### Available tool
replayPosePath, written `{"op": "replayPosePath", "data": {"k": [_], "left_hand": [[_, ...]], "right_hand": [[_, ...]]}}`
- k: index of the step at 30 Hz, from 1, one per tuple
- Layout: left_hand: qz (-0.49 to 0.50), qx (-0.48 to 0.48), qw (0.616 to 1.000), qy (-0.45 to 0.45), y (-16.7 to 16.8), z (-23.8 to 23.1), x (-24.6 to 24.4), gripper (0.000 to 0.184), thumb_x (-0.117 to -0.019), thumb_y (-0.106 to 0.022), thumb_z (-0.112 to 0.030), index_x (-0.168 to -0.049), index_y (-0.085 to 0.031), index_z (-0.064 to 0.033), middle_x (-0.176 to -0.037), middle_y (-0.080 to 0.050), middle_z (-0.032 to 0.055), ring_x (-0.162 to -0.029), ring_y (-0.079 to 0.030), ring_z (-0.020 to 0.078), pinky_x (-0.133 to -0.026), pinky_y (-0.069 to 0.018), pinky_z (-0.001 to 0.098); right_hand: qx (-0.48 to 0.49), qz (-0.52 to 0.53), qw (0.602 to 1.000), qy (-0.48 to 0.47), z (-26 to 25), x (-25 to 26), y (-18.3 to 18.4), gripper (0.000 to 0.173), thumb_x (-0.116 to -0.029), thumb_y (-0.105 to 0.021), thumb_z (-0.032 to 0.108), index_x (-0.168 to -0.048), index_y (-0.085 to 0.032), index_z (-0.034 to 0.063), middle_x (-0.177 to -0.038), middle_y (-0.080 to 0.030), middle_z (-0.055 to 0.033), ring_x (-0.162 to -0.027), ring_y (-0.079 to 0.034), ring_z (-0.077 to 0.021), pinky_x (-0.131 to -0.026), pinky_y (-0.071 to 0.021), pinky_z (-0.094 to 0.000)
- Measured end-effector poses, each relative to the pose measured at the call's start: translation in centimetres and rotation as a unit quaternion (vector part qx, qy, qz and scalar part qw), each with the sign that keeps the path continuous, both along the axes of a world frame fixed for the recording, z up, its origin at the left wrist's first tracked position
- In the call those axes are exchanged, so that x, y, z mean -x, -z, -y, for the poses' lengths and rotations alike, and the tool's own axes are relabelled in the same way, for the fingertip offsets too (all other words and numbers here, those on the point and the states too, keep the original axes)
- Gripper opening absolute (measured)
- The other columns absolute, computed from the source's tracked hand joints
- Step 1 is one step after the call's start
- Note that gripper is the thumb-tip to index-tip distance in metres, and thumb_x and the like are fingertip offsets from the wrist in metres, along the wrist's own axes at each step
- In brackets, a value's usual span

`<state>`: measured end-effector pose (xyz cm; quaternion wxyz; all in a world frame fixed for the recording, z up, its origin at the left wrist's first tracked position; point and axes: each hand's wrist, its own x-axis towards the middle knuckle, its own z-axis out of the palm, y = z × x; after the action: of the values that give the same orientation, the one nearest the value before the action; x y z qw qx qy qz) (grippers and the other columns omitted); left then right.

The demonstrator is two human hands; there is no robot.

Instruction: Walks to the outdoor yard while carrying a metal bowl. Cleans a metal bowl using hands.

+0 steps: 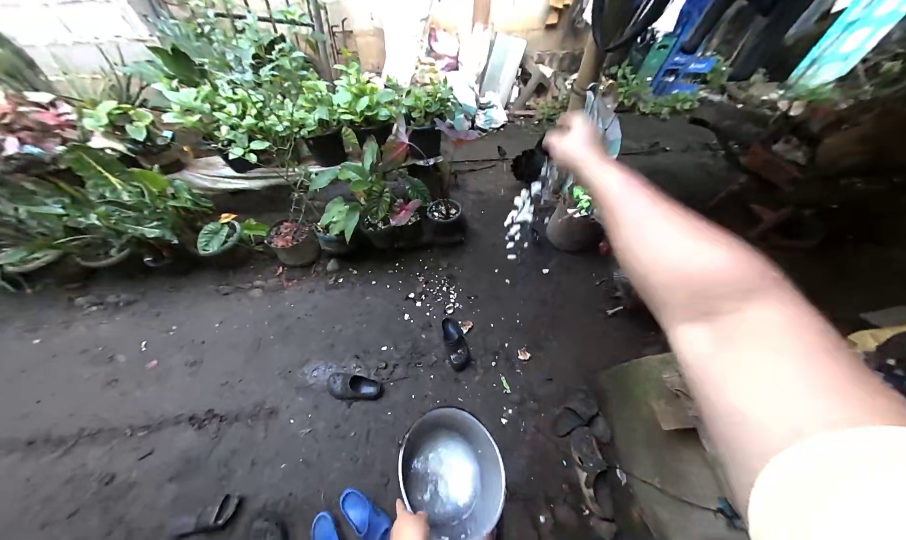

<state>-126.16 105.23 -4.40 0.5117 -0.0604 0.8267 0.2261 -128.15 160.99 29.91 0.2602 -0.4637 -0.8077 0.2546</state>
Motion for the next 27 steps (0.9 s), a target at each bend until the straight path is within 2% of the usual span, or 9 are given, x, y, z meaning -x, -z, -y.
{"op": "replayPosePath", "data": {"k": [2,5,7,10,12,14,16,21,27], "left_hand": [[-0.003,-0.012,1.000,-0.011,-0.7,-0.4,0.1,0.061,-0.1020,-0.054,-0.018,-0.157,-0.031,-0.0073,-0.121,-0.066,0.0271,-0.098,-0.072,0.0379,-0.081,-0.0607,0.0543],[0.000,-0.026,0.999,-0.020,-1.5,-1.2,0.5,0.061,-0.1027,-0.054,-0.017,-0.158,-0.030,-0.0071,-0.120,-0.067,0.0275,-0.095,-0.073,0.0370,-0.080,-0.0608,0.0530],[0.001,-0.034,0.999,-0.025,-2.3,-1.8,0.7,0.062,-0.1025,-0.053,-0.016,-0.158,-0.029,-0.0076,-0.118,-0.067,0.0272,-0.091,-0.073,0.0356,-0.077,-0.0611,0.0516],[0.001,-0.044,0.999,-0.020,-3.9,-2.7,1.0,0.064,-0.1030,-0.051,-0.015,-0.161,-0.023,-0.0098,-0.118,-0.066,0.0262,-0.088,-0.074,0.0334,-0.074,-0.0622,0.0489],[-0.004,-0.053,0.999,-0.008,-5.0,-3.2,0.9,0.069,-0.1027,-0.050,-0.013,-0.164,-0.017,-0.0117,-0.117,-0.066,0.0259,-0.085,-0.074,0.0324,-0.073,-0.0623,0.0476],[-0.015,-0.060,0.998,0.022,-6.7,-4.0,1.0,0.072,-0.1030,-0.050,-0.013,-0.165,-0.013,-0.0141,-0.117,-0.067,0.0258,-0.086,-0.073,0.0327,-0.074,-0.0617,0.0483],[-0.034,-0.056,0.995,0.070,-8.3,-4.6,0.8,0.077,-0.1039,-0.050,-0.014,-0.166,-0.006,-0.0164,-0.117,-0.067,0.0259,-0.091,-0.073,0.0340,-0.079,-0.0603,0.0502],[-0.085,-0.036,0.982,0.164,-10.6,-5.4,0.4,0.081,-0.1053,-0.051,-0.016,-0.167,0.002,-0.0166,-0.117,-0.069,0.0259,-0.100,-0.072,0.0369,-0.089,-0.0581,0.0542],[-0.053,-0.054,0.996,0.056,-9.3,-5.4,0.0,0.077,-0.1053,-0.049,-0.013,-0.167,-0.002,-0.0180,-0.116,-0.067,0.0252,-0.088,-0.074,0.0323,-0.077,-0.0616,0.0483]], "right_hand": [[-0.056,-0.102,0.993,0.015,1.9,0.3,-7.8,0.044,-0.1020,-0.054,0.020,-0.142,-0.055,0.0024,-0.135,-0.062,-0.0191,-0.119,-0.064,-0.0286,-0.101,-0.0508,-0.0482],[-0.117,-0.120,0.985,-0.047,6.2,-0.4,-9.9,0.035,-0.1045,-0.049,0.021,-0.132,-0.062,0.0032,-0.122,-0.069,-0.0142,-0.104,-0.070,-0.0207,-0.094,-0.0573,-0.0417],[-0.086,-0.083,0.984,-0.130,10.4,-1.2,-5.4,0.033,-0.1048,-0.051,0.022,-0.124,-0.065,-0.0013,-0.113,-0.070,-0.0183,-0.098,-0.072,-0.0256,-0.091,-0.0586,-0.0481],[0.081,0.086,0.958,-0.261,18.9,-2.7,9.3,0.029,-0.1024,-0.057,0.023,-0.118,-0.068,0.0009,-0.110,-0.071,-0.0174,-0.101,-0.070,-0.0287,-0.094,-0.0570,-0.0516],[0.187,0.258,0.881,-0.350,25.2,-3.3,18.6,0.035,-0.1022,-0.059,0.029,-0.125,-0.068,0.0032,-0.123,-0.068,-0.0200,-0.117,-0.065,-0.0349,-0.102,-0.0496,-0.0576],[0.227,0.375,0.815,-0.378,30.1,-3.6,24.2,0.047,-0.1029,-0.060,0.036,-0.139,-0.058,0.0056,-0.142,-0.056,-0.0232,-0.130,-0.056,-0.0419,-0.104,-0.0467,-0.0626],[0.239,0.414,0.815,-0.328,32.4,-4.0,27.5,0.053,-0.1025,-0.060,0.037,-0.146,-0.054,0.0065,-0.151,-0.048,-0.0246,-0.135,-0.051,-0.0470,-0.103,-0.0459,-0.0677],[0.259,0.407,0.846,-0.229,34.5,-5.3,30.7,0.053,-0.1015,-0.056,0.029,-0.149,-0.051,0.0044,-0.149,-0.051,-0.0256,-0.133,-0.052,-0.0484,-0.102,-0.0449,-0.0704],[0.314,0.433,0.810,-0.240,38.7,-7.2,31.9,0.059,-0.0994,-0.055,0.046,-0.142,-0.058,0.0056,-0.150,-0.052,-0.0237,-0.139,-0.048,-0.0448,-0.108,-0.0418,-0.0676]]}}
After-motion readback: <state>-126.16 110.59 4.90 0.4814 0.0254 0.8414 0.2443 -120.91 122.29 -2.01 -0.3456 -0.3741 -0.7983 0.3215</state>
